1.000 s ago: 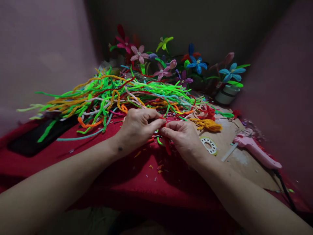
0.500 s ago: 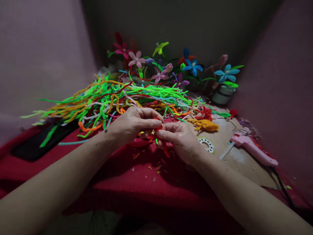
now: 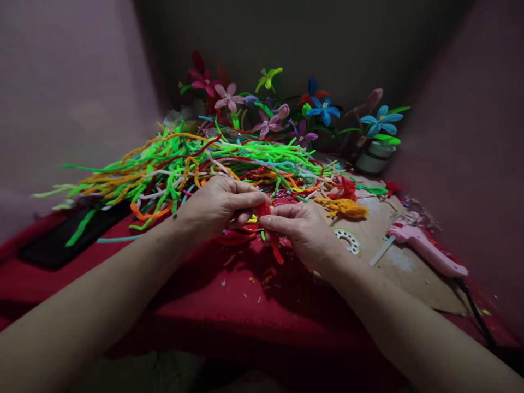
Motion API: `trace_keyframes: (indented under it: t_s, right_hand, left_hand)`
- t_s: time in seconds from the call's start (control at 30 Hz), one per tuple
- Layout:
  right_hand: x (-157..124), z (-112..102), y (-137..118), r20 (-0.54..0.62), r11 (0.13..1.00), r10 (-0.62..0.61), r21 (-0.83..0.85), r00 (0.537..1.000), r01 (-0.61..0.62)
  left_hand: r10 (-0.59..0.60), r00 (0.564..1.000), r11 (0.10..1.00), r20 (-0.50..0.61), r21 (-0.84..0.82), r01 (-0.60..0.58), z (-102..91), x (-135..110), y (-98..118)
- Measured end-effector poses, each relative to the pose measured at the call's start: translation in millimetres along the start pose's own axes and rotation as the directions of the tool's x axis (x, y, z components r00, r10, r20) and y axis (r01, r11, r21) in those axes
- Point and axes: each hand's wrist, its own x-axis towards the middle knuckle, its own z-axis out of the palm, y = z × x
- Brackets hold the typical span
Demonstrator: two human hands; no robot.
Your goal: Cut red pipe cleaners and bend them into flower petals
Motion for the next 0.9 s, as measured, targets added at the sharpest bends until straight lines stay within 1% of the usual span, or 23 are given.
trace_keyframes:
  t_s: [0.03, 0.1, 0.13, 0.2, 0.23, 0.27, 0.3, 0.33, 0.37, 0.4, 0.47, 0.5, 0.57, 0.6, 0.63, 0.67, 0.7, 0.73, 0.77, 0.8, 0.83, 0.87, 0.9]
  right_hand:
    - [-1, 0, 0, -0.013, 0.999, -0.002, -0.035, 1.0, 0.001]
    - [-1, 0, 1, -0.041, 0.991, -0.014, -0.135, 0.999, 0.008]
    - [-1, 0, 1, -0.053, 0.982, -0.025, -0.188, 0.998, 0.015]
    - [-1, 1, 3, -0.065, 0.967, -0.049, -0.254, 0.997, 0.03]
    - [-1, 1, 3, -0.07, 0.966, -0.051, -0.257, 0.996, 0.032]
    - [-1, 1, 3, -0.071, 0.971, -0.049, -0.237, 0.996, 0.031]
    - [0, 1, 3, -0.071, 0.979, -0.045, -0.199, 0.996, 0.03]
    - [1, 0, 3, -0.074, 0.988, -0.044, -0.149, 0.996, 0.032]
    - [2, -1, 3, -0.088, 0.995, -0.048, -0.095, 0.995, 0.039]
    - [4, -2, 2, -0.113, 0.998, -0.055, -0.042, 0.992, 0.051]
    - [7, -4, 3, -0.178, 0.996, -0.071, 0.038, 0.981, 0.079]
    - [8, -5, 4, -0.208, 0.994, -0.072, 0.06, 0.976, 0.086]
    - [10, -7, 7, -0.251, 0.993, -0.071, 0.075, 0.966, 0.092]
    - [11, -7, 9, -0.269, 0.993, -0.075, 0.069, 0.96, 0.097]
    - [12, -8, 10, -0.285, 0.993, -0.085, 0.058, 0.955, 0.106]
    - [12, -8, 11, -0.302, 0.992, -0.098, 0.041, 0.948, 0.116]
    - [13, -8, 12, -0.319, 0.992, -0.114, 0.021, 0.941, 0.127]
    - [13, -8, 13, -0.333, 0.991, -0.126, 0.002, 0.935, 0.134]
    - [14, -8, 14, -0.343, 0.99, -0.131, -0.006, 0.93, 0.138]
    - [15, -8, 14, -0.348, 0.99, -0.133, -0.002, 0.928, 0.141]
    - [15, -8, 14, -0.351, 0.989, -0.136, 0.006, 0.927, 0.147]
    - [16, -8, 14, -0.354, 0.988, -0.141, 0.014, 0.925, 0.156]
    - [17, -7, 14, -0.355, 0.986, -0.147, 0.018, 0.923, 0.164]
  left_hand:
    - [0.011, 1.0, 0.999, -0.011, 0.038, -0.011, 0.7, 0, 0]
    - [0.067, 0.997, 0.982, -0.039, 0.181, -0.059, 4.5, 0, 3]
    - [0.109, 0.993, 0.958, -0.054, 0.273, -0.09, 7.3, 0, 5]
    - [0.201, 0.974, 0.881, -0.104, 0.454, -0.134, 13.0, 0, 8]
    - [0.246, 0.96, 0.843, -0.135, 0.518, -0.143, 15.1, -1, 8]
    - [0.27, 0.949, 0.826, -0.164, 0.546, -0.141, 16.1, 0, 8]
    - [0.265, 0.946, 0.838, -0.188, 0.53, -0.13, 16.1, 0, 8]
    - [0.231, 0.952, 0.873, -0.201, 0.474, -0.112, 14.9, 0, 7]
    - [0.173, 0.966, 0.918, -0.193, 0.388, -0.086, 12.8, 0, 6]
    - [0.104, 0.981, 0.955, -0.163, 0.292, -0.053, 10.3, 1, 5]
    - [-0.014, 0.998, 0.988, -0.057, 0.155, 0.023, 5.9, 1, 5]
    - [-0.047, 0.999, 0.99, -0.012, 0.132, 0.049, 5.0, 1, 5]
    - [-0.073, 0.997, 0.983, 0.036, 0.171, 0.065, 7.3, 0, 5]
    - [-0.051, 0.998, 0.975, 0.033, 0.22, 0.042, 10.3, 0, 4]
    - [0.006, 1.0, 0.957, 0.013, 0.289, -0.009, 14.2, -1, 4]
    - [0.096, 0.995, 0.923, -0.015, 0.377, -0.083, 18.5, -2, 2]
    - [0.206, 0.978, 0.867, -0.04, 0.471, -0.163, 22.8, -3, 1]
    - [0.317, 0.947, 0.799, -0.06, 0.554, -0.233, 26.4, -4, -1]
    - [0.402, 0.913, 0.741, -0.071, 0.612, -0.279, 29.1, -4, -2]
    - [0.444, 0.892, 0.713, -0.082, 0.636, -0.296, 30.6, -4, -3]
    - [0.438, 0.894, 0.725, -0.093, 0.625, -0.29, 30.9, -4, -3]
    - [0.394, 0.913, 0.77, -0.106, 0.581, -0.265, 30.1, -4, -2]
    - [0.322, 0.939, 0.829, -0.117, 0.514, -0.22, 28.5, -3, -1]
